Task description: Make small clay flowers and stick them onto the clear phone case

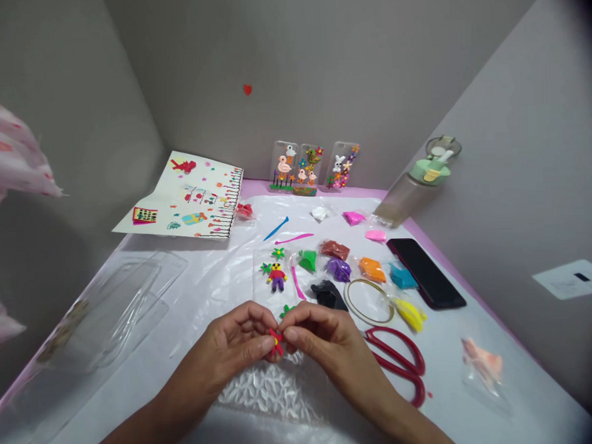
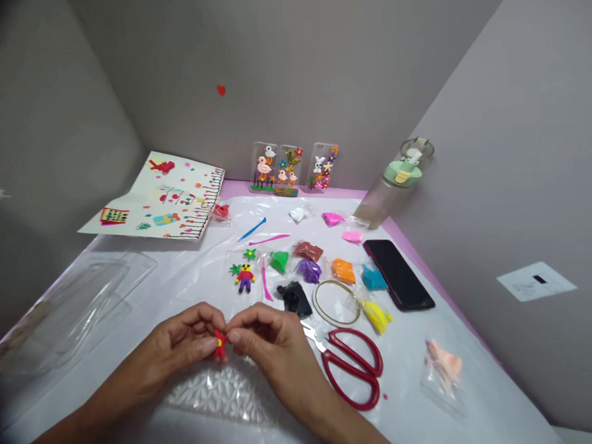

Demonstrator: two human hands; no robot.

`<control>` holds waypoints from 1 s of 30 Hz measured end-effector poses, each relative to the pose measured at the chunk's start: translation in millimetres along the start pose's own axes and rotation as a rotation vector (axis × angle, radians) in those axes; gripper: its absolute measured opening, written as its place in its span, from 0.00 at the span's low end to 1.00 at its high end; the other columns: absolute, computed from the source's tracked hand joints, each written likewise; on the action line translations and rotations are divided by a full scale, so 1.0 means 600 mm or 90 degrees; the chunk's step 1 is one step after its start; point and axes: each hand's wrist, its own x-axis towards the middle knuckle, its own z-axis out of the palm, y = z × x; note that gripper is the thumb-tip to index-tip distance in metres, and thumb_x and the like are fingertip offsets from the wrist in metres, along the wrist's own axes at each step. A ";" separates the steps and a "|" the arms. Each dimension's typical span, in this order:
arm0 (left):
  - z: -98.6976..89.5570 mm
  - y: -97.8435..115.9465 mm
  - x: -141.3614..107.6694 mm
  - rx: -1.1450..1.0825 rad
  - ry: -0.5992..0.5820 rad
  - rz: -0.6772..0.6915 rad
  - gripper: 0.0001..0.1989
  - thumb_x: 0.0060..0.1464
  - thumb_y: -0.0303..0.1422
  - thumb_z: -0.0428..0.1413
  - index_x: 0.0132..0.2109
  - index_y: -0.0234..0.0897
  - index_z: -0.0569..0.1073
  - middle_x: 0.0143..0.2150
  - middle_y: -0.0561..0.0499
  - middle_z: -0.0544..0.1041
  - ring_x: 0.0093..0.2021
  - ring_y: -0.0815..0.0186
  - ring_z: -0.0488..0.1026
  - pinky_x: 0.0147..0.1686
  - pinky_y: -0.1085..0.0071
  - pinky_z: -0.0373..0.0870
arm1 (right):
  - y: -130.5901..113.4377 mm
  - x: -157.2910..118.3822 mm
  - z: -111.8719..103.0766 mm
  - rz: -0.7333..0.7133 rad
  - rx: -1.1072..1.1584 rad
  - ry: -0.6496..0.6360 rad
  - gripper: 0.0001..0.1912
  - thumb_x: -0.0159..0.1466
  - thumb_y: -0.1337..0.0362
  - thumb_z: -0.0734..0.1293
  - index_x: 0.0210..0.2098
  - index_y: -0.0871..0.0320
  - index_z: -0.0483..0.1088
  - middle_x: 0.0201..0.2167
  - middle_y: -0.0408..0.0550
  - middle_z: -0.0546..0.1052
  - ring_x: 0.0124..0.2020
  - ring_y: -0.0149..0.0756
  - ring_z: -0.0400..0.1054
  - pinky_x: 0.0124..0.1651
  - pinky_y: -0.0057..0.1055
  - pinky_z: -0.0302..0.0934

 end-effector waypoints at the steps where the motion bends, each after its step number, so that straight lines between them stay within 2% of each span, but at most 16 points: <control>1: 0.000 0.000 0.000 0.000 -0.001 0.000 0.08 0.59 0.38 0.62 0.42 0.39 0.74 0.34 0.54 0.77 0.38 0.68 0.73 0.42 0.71 0.68 | 0.000 0.000 0.000 0.000 -0.001 0.003 0.11 0.62 0.56 0.72 0.33 0.58 0.79 0.27 0.43 0.74 0.30 0.31 0.65 0.36 0.27 0.59; 16: -0.003 -0.005 0.001 0.005 0.005 0.000 0.09 0.59 0.38 0.62 0.43 0.40 0.73 0.35 0.54 0.77 0.38 0.69 0.73 0.43 0.72 0.68 | 0.001 -0.002 0.002 -0.021 -0.056 0.012 0.11 0.65 0.57 0.69 0.33 0.58 0.78 0.29 0.43 0.75 0.32 0.31 0.65 0.37 0.27 0.58; 22: 0.000 -0.002 0.002 0.004 0.008 -0.004 0.11 0.58 0.40 0.63 0.42 0.39 0.73 0.33 0.54 0.75 0.37 0.69 0.72 0.42 0.72 0.67 | 0.002 -0.002 0.005 -0.015 -0.052 0.011 0.10 0.62 0.58 0.72 0.31 0.58 0.77 0.29 0.43 0.75 0.32 0.31 0.66 0.37 0.26 0.58; 27: 0.000 -0.002 0.001 0.007 0.011 -0.011 0.11 0.58 0.39 0.62 0.42 0.39 0.73 0.35 0.54 0.76 0.38 0.68 0.73 0.43 0.71 0.67 | 0.000 -0.004 0.004 -0.036 -0.093 0.018 0.13 0.67 0.56 0.68 0.32 0.58 0.77 0.29 0.43 0.75 0.33 0.31 0.66 0.38 0.27 0.59; 30: -0.001 -0.004 -0.001 0.010 0.011 -0.009 0.10 0.59 0.39 0.62 0.43 0.39 0.73 0.35 0.54 0.76 0.38 0.68 0.73 0.43 0.71 0.67 | 0.001 -0.004 0.005 -0.028 -0.081 0.021 0.12 0.65 0.57 0.69 0.32 0.59 0.77 0.29 0.43 0.75 0.32 0.31 0.66 0.37 0.27 0.59</control>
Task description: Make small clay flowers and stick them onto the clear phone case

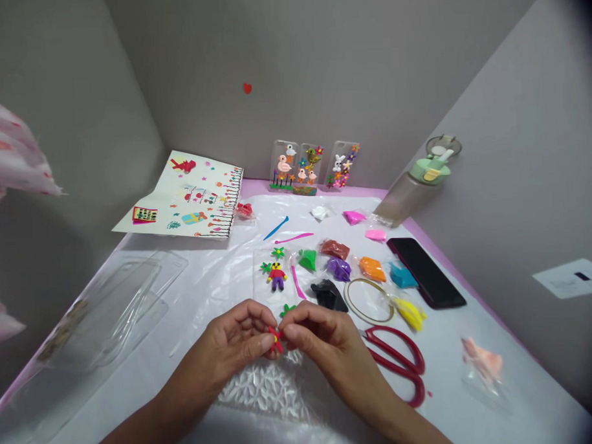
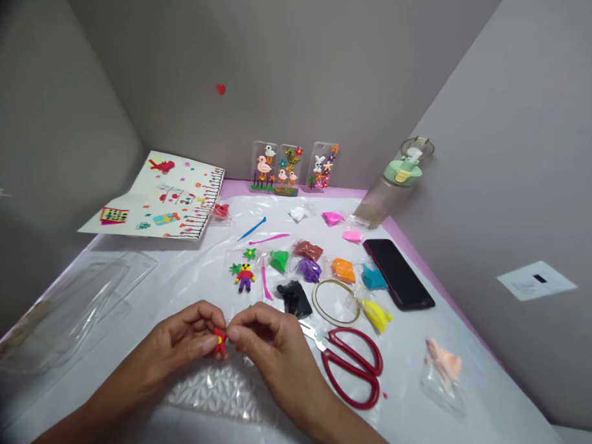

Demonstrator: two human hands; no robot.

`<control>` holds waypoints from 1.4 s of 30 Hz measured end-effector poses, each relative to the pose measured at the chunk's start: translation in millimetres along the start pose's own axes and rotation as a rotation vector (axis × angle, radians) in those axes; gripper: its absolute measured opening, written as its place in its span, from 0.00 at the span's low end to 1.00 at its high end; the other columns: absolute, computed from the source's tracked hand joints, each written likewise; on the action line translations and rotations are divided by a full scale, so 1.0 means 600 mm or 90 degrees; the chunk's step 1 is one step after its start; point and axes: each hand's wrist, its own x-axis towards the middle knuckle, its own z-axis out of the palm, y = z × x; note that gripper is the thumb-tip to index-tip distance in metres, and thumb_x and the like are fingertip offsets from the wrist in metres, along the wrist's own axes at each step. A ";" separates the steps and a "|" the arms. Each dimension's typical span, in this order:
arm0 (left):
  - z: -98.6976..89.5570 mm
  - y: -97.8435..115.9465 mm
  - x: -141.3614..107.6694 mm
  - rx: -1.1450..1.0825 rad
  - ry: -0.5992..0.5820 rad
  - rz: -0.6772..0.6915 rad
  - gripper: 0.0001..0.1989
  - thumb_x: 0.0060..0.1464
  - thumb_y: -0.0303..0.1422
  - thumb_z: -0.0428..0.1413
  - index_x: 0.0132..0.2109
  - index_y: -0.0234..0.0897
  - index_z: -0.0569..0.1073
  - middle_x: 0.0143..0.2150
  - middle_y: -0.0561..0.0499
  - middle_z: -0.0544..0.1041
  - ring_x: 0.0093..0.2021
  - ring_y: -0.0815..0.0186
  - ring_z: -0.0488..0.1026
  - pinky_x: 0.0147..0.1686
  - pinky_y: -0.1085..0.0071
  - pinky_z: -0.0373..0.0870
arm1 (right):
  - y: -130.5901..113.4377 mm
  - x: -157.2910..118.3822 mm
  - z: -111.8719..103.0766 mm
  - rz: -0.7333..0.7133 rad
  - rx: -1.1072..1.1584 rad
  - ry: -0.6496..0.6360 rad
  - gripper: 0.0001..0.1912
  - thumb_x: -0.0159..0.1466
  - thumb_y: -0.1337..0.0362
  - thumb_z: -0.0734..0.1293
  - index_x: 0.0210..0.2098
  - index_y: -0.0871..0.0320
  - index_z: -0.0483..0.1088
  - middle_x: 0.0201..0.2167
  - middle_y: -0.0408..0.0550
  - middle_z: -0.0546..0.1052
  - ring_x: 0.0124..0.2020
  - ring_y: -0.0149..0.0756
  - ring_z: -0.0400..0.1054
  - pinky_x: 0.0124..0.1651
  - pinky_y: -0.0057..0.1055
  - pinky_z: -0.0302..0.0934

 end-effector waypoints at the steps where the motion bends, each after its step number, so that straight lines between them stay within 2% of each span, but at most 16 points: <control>1: 0.000 0.000 0.000 0.001 -0.002 0.002 0.10 0.59 0.39 0.62 0.43 0.40 0.73 0.34 0.54 0.76 0.38 0.69 0.73 0.43 0.72 0.67 | 0.001 0.000 0.000 0.004 0.008 0.002 0.11 0.64 0.58 0.70 0.31 0.59 0.76 0.28 0.43 0.75 0.32 0.31 0.66 0.37 0.27 0.59; 7: 0.002 0.004 -0.001 0.024 0.018 0.006 0.09 0.59 0.39 0.61 0.41 0.40 0.73 0.33 0.55 0.76 0.37 0.68 0.72 0.42 0.72 0.66 | 0.004 0.000 0.000 -0.004 0.048 0.021 0.11 0.64 0.57 0.70 0.32 0.58 0.74 0.28 0.42 0.74 0.31 0.30 0.65 0.36 0.26 0.58; 12: 0.003 0.006 -0.004 0.021 0.061 0.015 0.09 0.60 0.39 0.60 0.39 0.39 0.73 0.33 0.54 0.75 0.37 0.68 0.72 0.40 0.72 0.65 | 0.003 -0.003 0.006 -0.021 0.048 0.023 0.11 0.57 0.60 0.76 0.29 0.58 0.72 0.28 0.41 0.74 0.32 0.31 0.66 0.38 0.27 0.60; 17: 0.004 0.004 -0.002 0.003 0.046 0.014 0.08 0.60 0.38 0.60 0.40 0.39 0.73 0.34 0.54 0.75 0.39 0.67 0.72 0.42 0.71 0.65 | 0.002 -0.003 0.009 -0.035 0.020 0.019 0.05 0.61 0.64 0.73 0.31 0.57 0.75 0.30 0.41 0.77 0.33 0.31 0.69 0.39 0.26 0.61; 29: 0.001 0.006 -0.002 0.045 0.049 0.003 0.09 0.60 0.40 0.60 0.39 0.39 0.74 0.32 0.54 0.76 0.37 0.66 0.72 0.42 0.70 0.65 | 0.003 0.001 0.003 0.007 0.101 0.015 0.08 0.61 0.60 0.73 0.34 0.58 0.76 0.29 0.43 0.78 0.32 0.30 0.69 0.37 0.26 0.61; 33: 0.001 0.005 0.000 0.024 0.062 0.001 0.08 0.60 0.39 0.60 0.40 0.40 0.74 0.33 0.54 0.77 0.37 0.66 0.73 0.42 0.70 0.66 | 0.007 0.006 -0.003 0.002 0.132 -0.005 0.12 0.65 0.56 0.70 0.34 0.59 0.75 0.26 0.43 0.75 0.30 0.29 0.67 0.37 0.26 0.61; 36: 0.004 0.008 -0.002 0.010 0.061 -0.001 0.08 0.60 0.38 0.60 0.40 0.39 0.74 0.33 0.53 0.78 0.37 0.66 0.73 0.42 0.70 0.66 | 0.009 0.009 -0.003 0.013 0.157 -0.018 0.12 0.63 0.56 0.72 0.33 0.59 0.74 0.27 0.42 0.75 0.30 0.29 0.67 0.37 0.26 0.60; 39: 0.007 0.010 -0.003 0.007 0.048 -0.002 0.08 0.60 0.38 0.60 0.39 0.39 0.73 0.32 0.53 0.78 0.37 0.66 0.73 0.43 0.70 0.66 | 0.007 0.009 -0.001 0.028 0.158 -0.029 0.12 0.62 0.56 0.73 0.32 0.59 0.74 0.27 0.43 0.76 0.30 0.30 0.67 0.37 0.26 0.60; 42: 0.007 0.008 -0.003 0.001 0.062 0.000 0.07 0.60 0.38 0.60 0.39 0.39 0.73 0.33 0.54 0.78 0.37 0.66 0.73 0.43 0.70 0.66 | 0.004 0.006 0.001 0.021 0.137 -0.007 0.12 0.63 0.56 0.72 0.32 0.59 0.73 0.27 0.43 0.75 0.30 0.30 0.67 0.36 0.26 0.60</control>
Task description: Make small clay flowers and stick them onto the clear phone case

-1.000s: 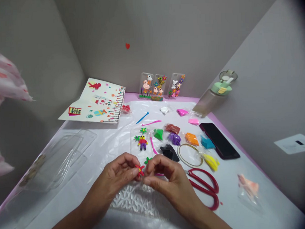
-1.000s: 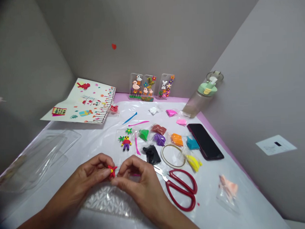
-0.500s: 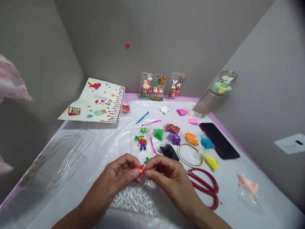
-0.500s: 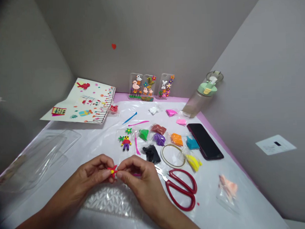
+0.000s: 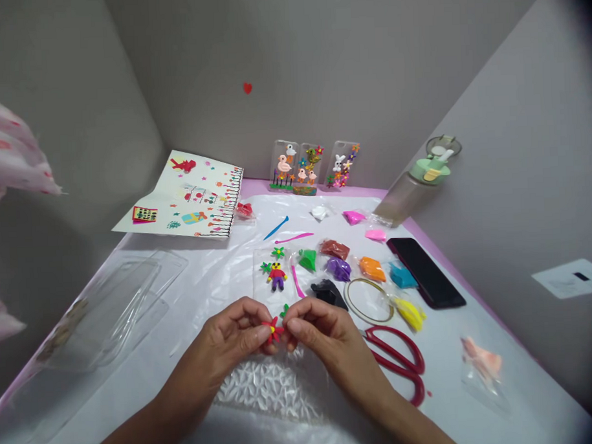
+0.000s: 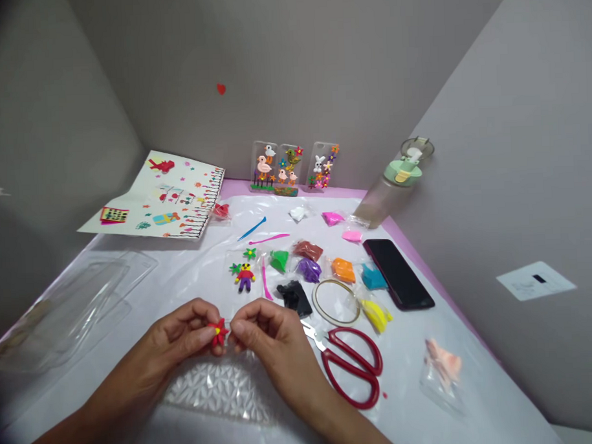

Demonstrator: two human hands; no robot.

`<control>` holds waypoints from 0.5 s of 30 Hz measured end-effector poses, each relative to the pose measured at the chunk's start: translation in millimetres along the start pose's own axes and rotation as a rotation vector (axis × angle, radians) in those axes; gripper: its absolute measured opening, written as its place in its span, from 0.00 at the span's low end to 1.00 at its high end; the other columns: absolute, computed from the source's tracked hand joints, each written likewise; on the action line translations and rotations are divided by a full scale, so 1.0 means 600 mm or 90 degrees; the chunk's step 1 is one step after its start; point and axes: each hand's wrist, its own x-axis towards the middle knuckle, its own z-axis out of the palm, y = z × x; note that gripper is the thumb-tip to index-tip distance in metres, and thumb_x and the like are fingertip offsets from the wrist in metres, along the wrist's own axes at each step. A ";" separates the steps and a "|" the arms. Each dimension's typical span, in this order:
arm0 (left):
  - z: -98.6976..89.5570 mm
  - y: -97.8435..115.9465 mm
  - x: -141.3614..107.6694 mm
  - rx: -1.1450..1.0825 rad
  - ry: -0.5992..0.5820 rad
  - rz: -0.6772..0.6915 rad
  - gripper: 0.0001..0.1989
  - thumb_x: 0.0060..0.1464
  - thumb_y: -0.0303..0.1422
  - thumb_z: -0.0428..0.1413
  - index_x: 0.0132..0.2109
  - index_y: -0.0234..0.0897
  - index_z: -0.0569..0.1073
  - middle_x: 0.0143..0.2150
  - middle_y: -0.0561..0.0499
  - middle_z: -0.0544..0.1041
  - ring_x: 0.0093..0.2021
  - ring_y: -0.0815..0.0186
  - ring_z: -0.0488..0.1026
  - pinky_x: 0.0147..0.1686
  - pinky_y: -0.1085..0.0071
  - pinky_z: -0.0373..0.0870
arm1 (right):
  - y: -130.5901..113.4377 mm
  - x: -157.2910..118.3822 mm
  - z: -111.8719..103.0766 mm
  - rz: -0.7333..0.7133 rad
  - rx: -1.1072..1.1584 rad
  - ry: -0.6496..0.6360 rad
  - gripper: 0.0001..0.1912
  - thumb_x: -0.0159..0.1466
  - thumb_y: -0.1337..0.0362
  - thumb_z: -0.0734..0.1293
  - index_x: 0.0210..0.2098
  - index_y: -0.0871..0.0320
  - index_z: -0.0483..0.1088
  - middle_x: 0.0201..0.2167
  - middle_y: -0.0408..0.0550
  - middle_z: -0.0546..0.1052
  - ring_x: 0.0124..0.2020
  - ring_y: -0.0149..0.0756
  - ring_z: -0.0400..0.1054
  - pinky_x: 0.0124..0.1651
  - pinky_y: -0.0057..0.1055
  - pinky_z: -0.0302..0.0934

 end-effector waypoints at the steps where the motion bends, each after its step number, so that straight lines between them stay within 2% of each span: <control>1: 0.000 -0.001 0.000 -0.005 0.007 0.001 0.07 0.60 0.38 0.60 0.39 0.40 0.73 0.33 0.54 0.77 0.37 0.66 0.73 0.43 0.70 0.66 | 0.000 -0.001 0.001 -0.001 0.002 0.004 0.12 0.63 0.56 0.72 0.32 0.59 0.73 0.27 0.43 0.75 0.30 0.30 0.67 0.37 0.26 0.60; 5: 0.001 -0.004 0.001 -0.031 0.008 0.006 0.07 0.61 0.37 0.60 0.40 0.40 0.73 0.34 0.54 0.77 0.39 0.66 0.73 0.43 0.70 0.66 | 0.000 -0.006 0.008 -0.008 -0.002 0.011 0.11 0.59 0.60 0.76 0.37 0.57 0.73 0.30 0.42 0.76 0.33 0.31 0.69 0.39 0.27 0.62; 10: 0.002 -0.003 -0.001 -0.025 0.002 0.013 0.07 0.61 0.37 0.60 0.39 0.40 0.73 0.35 0.55 0.75 0.39 0.67 0.72 0.43 0.72 0.66 | 0.001 -0.007 0.014 -0.047 -0.089 0.032 0.05 0.60 0.66 0.74 0.34 0.57 0.75 0.31 0.41 0.77 0.33 0.30 0.68 0.39 0.26 0.62; 15: 0.001 -0.003 0.000 0.000 0.003 0.005 0.08 0.60 0.38 0.60 0.39 0.39 0.73 0.33 0.55 0.75 0.37 0.67 0.73 0.43 0.71 0.66 | 0.001 -0.006 0.012 -0.020 -0.031 0.022 0.06 0.61 0.62 0.73 0.33 0.58 0.75 0.28 0.42 0.78 0.31 0.30 0.71 0.37 0.26 0.63</control>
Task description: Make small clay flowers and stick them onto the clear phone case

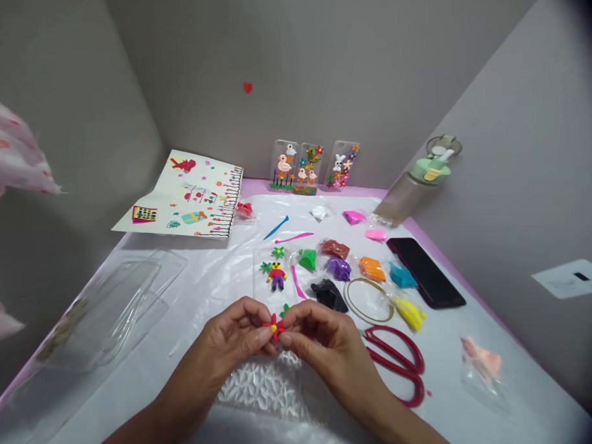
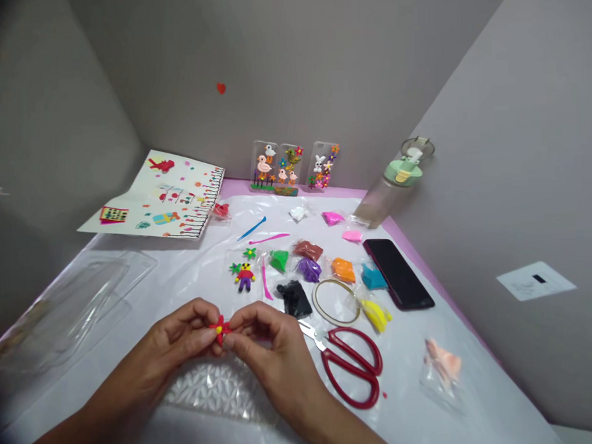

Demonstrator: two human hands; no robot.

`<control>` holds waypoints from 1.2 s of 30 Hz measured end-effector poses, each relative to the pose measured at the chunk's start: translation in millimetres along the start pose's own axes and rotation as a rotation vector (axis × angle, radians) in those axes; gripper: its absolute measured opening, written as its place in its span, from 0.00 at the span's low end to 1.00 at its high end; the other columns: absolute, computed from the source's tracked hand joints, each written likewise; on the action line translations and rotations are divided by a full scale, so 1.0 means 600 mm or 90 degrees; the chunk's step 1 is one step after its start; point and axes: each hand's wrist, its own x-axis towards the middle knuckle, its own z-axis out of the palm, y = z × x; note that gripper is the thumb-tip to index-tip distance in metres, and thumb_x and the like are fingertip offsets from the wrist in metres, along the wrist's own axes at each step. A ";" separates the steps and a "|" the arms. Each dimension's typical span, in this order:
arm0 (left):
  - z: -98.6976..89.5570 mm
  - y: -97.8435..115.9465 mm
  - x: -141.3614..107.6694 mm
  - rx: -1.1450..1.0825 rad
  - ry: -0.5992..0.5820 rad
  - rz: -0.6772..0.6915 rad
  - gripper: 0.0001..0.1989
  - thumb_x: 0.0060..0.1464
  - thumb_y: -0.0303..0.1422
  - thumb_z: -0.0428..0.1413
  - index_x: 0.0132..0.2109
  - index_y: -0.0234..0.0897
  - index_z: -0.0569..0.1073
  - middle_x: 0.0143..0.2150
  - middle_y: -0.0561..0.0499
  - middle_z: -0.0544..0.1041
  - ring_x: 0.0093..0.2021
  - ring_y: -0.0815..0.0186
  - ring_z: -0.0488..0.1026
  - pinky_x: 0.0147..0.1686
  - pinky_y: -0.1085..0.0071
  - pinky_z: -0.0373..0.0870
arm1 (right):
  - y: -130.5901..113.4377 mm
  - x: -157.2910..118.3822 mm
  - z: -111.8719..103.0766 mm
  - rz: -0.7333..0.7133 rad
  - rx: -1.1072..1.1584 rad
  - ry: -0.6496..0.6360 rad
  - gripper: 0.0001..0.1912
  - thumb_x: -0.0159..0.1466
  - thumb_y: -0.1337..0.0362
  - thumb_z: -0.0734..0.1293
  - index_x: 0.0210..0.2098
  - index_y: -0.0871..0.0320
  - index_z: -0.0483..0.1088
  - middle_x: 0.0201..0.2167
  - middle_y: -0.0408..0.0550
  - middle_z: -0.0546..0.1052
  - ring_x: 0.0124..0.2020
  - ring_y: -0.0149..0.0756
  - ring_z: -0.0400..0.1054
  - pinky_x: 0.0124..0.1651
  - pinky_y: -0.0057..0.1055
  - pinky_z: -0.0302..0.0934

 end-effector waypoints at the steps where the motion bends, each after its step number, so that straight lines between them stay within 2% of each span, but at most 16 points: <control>1: 0.000 0.000 0.000 0.000 -0.002 -0.001 0.08 0.60 0.38 0.60 0.39 0.40 0.73 0.32 0.55 0.75 0.37 0.67 0.73 0.43 0.71 0.67 | 0.000 0.000 0.000 0.006 0.010 0.002 0.07 0.61 0.61 0.74 0.33 0.58 0.75 0.28 0.43 0.79 0.30 0.30 0.71 0.37 0.27 0.63; 7: 0.000 -0.002 0.001 -0.012 0.000 0.005 0.08 0.59 0.39 0.61 0.39 0.39 0.73 0.32 0.53 0.76 0.37 0.66 0.74 0.42 0.70 0.68 | -0.001 0.000 -0.003 0.002 0.029 -0.014 0.09 0.60 0.60 0.75 0.36 0.57 0.76 0.30 0.42 0.79 0.32 0.30 0.72 0.37 0.26 0.64; 11: 0.000 -0.002 -0.001 -0.005 -0.003 0.005 0.09 0.58 0.39 0.62 0.39 0.39 0.74 0.32 0.53 0.76 0.37 0.65 0.74 0.42 0.69 0.69 | 0.001 0.000 -0.004 0.006 0.033 -0.030 0.08 0.62 0.59 0.74 0.34 0.58 0.76 0.29 0.43 0.79 0.33 0.30 0.72 0.39 0.27 0.64; 17: -0.001 -0.006 0.001 -0.015 0.000 -0.009 0.12 0.63 0.43 0.57 0.42 0.39 0.74 0.35 0.52 0.76 0.38 0.65 0.74 0.45 0.67 0.69 | 0.002 0.004 -0.006 0.037 0.045 -0.038 0.11 0.61 0.57 0.74 0.34 0.59 0.75 0.28 0.43 0.77 0.31 0.30 0.70 0.36 0.26 0.62; 24: -0.003 -0.003 0.003 0.026 -0.032 0.001 0.11 0.60 0.42 0.60 0.39 0.38 0.73 0.30 0.54 0.74 0.34 0.67 0.72 0.38 0.71 0.66 | -0.004 -0.001 -0.001 -0.003 -0.027 -0.058 0.09 0.64 0.58 0.72 0.33 0.58 0.75 0.28 0.42 0.78 0.31 0.30 0.70 0.37 0.26 0.62; 36: -0.006 -0.002 0.002 0.054 -0.021 -0.001 0.11 0.59 0.42 0.60 0.37 0.39 0.74 0.31 0.54 0.74 0.35 0.66 0.74 0.40 0.70 0.67 | -0.001 0.002 -0.005 0.008 -0.046 -0.005 0.08 0.62 0.60 0.72 0.32 0.58 0.75 0.27 0.42 0.75 0.30 0.29 0.66 0.36 0.26 0.60</control>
